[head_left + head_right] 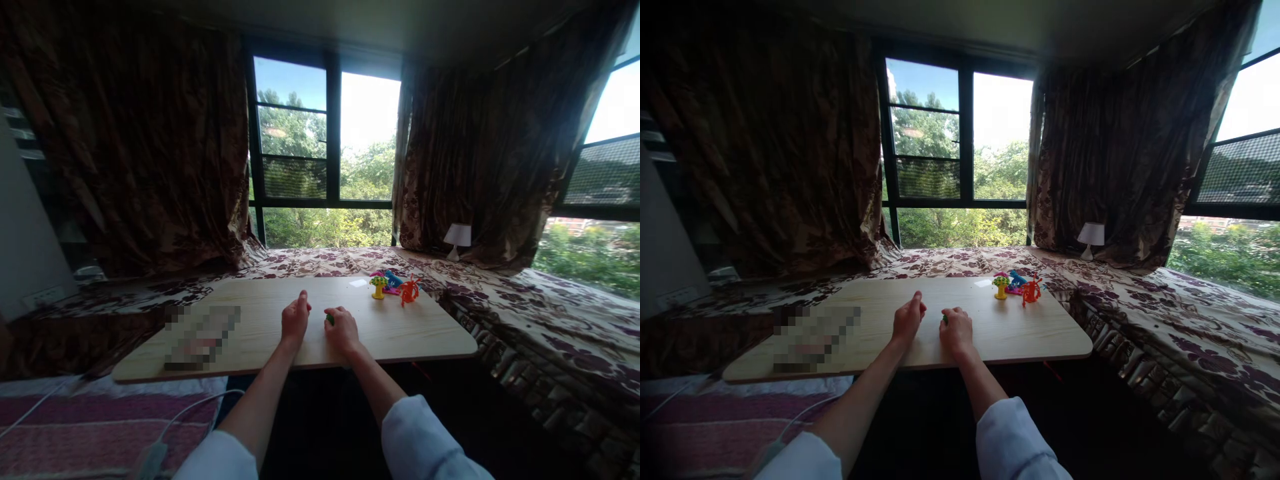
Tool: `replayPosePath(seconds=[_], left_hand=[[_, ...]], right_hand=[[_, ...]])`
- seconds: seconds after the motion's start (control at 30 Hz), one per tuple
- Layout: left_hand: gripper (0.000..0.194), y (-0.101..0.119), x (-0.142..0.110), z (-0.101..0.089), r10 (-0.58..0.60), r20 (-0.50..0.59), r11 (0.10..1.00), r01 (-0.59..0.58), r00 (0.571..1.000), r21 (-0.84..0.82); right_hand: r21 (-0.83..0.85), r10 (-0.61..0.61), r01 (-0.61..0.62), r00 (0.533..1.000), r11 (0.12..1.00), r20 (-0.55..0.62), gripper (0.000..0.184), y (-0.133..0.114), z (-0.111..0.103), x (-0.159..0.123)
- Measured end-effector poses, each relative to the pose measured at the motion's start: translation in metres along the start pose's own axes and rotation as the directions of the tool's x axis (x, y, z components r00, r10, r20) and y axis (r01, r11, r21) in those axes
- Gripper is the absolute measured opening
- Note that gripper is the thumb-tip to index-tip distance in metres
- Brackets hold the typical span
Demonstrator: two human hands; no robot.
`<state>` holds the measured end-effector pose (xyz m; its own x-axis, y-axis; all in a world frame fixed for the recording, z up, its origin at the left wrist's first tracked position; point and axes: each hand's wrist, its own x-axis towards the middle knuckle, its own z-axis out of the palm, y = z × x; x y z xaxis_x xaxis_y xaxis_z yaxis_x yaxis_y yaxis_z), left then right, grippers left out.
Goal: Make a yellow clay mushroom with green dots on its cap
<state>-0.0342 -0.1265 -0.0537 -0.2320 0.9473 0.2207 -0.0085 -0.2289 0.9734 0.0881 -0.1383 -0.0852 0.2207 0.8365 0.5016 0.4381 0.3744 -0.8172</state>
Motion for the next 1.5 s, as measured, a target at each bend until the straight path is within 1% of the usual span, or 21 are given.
replayPosePath(seconds=[0.07, 0.13, 0.2, 0.27, 0.33, 0.4, 0.47, 0.5, 0.57, 0.63, 0.7, 0.77, 0.83, 0.9, 0.97, 1.03, 1.17, 1.27, 1.33, 1.4, 1.5], left_hand=[[0.040, 0.000, 0.007, -0.003, 0.053, -0.058, 0.982, -0.042, 0.997, 0.182], [0.045, -0.001, 0.012, -0.007, 0.091, -0.095, 0.939, -0.054, 0.991, 0.341], [0.048, -0.004, 0.017, -0.010, 0.116, -0.104, 0.883, -0.055, 0.988, 0.466], [0.047, -0.008, 0.020, -0.012, 0.130, -0.082, 0.828, -0.062, 0.988, 0.557], [0.042, -0.012, 0.023, -0.014, 0.139, -0.036, 0.782, -0.087, 0.990, 0.617], [0.029, -0.015, 0.025, -0.016, 0.150, 0.022, 0.752, -0.128, 0.988, 0.646], [0.016, -0.016, 0.025, -0.019, 0.165, 0.076, 0.741, -0.174, 0.983, 0.648], [0.012, -0.016, 0.025, -0.021, 0.171, 0.097, 0.742, -0.193, 0.980, 0.642], [0.010, -0.012, 0.023, -0.023, 0.184, 0.127, 0.758, -0.223, 0.975, 0.613], [0.012, -0.006, 0.019, -0.022, 0.197, 0.147, 0.792, -0.246, 0.969, 0.559], [0.019, -0.001, 0.011, -0.014, 0.197, 0.171, 0.841, -0.256, 0.965, 0.477], [0.023, 0.002, -0.001, 0.001, 0.156, 0.217, 0.897, -0.230, 0.964, 0.376], [0.021, 0.001, -0.017, 0.020, 0.070, 0.314, 0.951, -0.158, 0.947, 0.264], [0.023, -0.002, -0.031, 0.036, -0.003, 0.417, 0.989, -0.059, 0.909, 0.136], [0.028, -0.005, -0.039, 0.045, -0.038, 0.481, 0.999, 0.039, 0.876, 0.008], [0.031, -0.007, -0.041, 0.046, -0.056, 0.505, 0.987, 0.125, 0.861, -0.104], [0.026, -0.010, -0.036, 0.040, -0.102, 0.523, 0.935, 0.261, 0.846, -0.240], [0.019, -0.012, -0.034, 0.037, -0.123, 0.520, 0.899, 0.317, 0.845, -0.302], [0.017, -0.013, -0.033, 0.035, -0.134, 0.494, 0.881, 0.332, 0.859, -0.336], [0.015, -0.012, -0.032, 0.033, -0.153, 0.446, 0.871, 0.333, 0.882, -0.360], [0.005, -0.009, -0.028, 0.031, -0.174, 0.367, 0.879, 0.312, 0.914, -0.360]], right_hand=[[0.043, 0.016, -0.016, 1.000, 0.999, 0.002, 0.020, -0.001, -0.003, 0.002], [0.099, 0.049, -0.047, 0.999, 0.994, -0.012, 0.021, 0.000, -0.007, 0.004], [0.155, 0.085, -0.078, 0.996, 0.985, -0.039, 0.024, 0.002, -0.008, 0.006], [0.202, 0.116, -0.099, 0.990, 0.974, -0.075, 0.030, 0.004, -0.008, 0.007], [0.242, 0.136, -0.108, 0.985, 0.964, -0.102, 0.037, 0.005, -0.005, 0.006], [0.279, 0.138, -0.103, 0.984, 0.955, -0.109, 0.041, 0.005, -0.002, 0.006], [0.313, 0.127, -0.090, 0.987, 0.946, -0.102, 0.043, 0.004, 0.000, 0.006], [0.328, 0.123, -0.084, 0.987, 0.941, -0.100, 0.043, 0.004, 0.000, 0.006], [0.357, 0.119, -0.075, 0.987, 0.931, -0.104, 0.042, 0.003, 0.000, 0.006], [0.387, 0.121, -0.068, 0.986, 0.919, -0.112, 0.036, 0.002, -0.002, 0.007], [0.419, 0.120, -0.062, 0.986, 0.906, -0.113, 0.028, 0.002, -0.004, 0.007], [0.445, 0.115, -0.052, 0.987, 0.894, -0.114, 0.027, 0.001, -0.006, 0.006], [0.456, 0.108, -0.040, 0.986, 0.889, -0.124, 0.029, 0.001, -0.007, 0.005], [0.452, 0.108, -0.032, 0.984, 0.891, -0.142, 0.030, 0.001, -0.008, 0.005], [0.439, 0.111, -0.033, 0.982, 0.898, -0.154, 0.030, 0.002, -0.009, 0.006], [0.426, 0.109, -0.035, 0.982, 0.904, -0.151, 0.030, 0.004, -0.008, 0.007], [0.421, 0.105, -0.049, 0.988, 0.906, -0.113, 0.029, 0.005, -0.006, 0.007], [0.423, 0.123, -0.066, 0.986, 0.904, -0.109, 0.029, 0.005, -0.007, 0.006], [0.425, 0.145, -0.083, 0.983, 0.901, -0.115, 0.031, 0.005, -0.008, 0.005], [0.428, 0.167, -0.100, 0.978, 0.898, -0.122, 0.033, 0.006, -0.008, 0.005], [0.434, 0.188, -0.115, 0.974, 0.894, -0.127, 0.034, 0.009, -0.007, 0.006]])
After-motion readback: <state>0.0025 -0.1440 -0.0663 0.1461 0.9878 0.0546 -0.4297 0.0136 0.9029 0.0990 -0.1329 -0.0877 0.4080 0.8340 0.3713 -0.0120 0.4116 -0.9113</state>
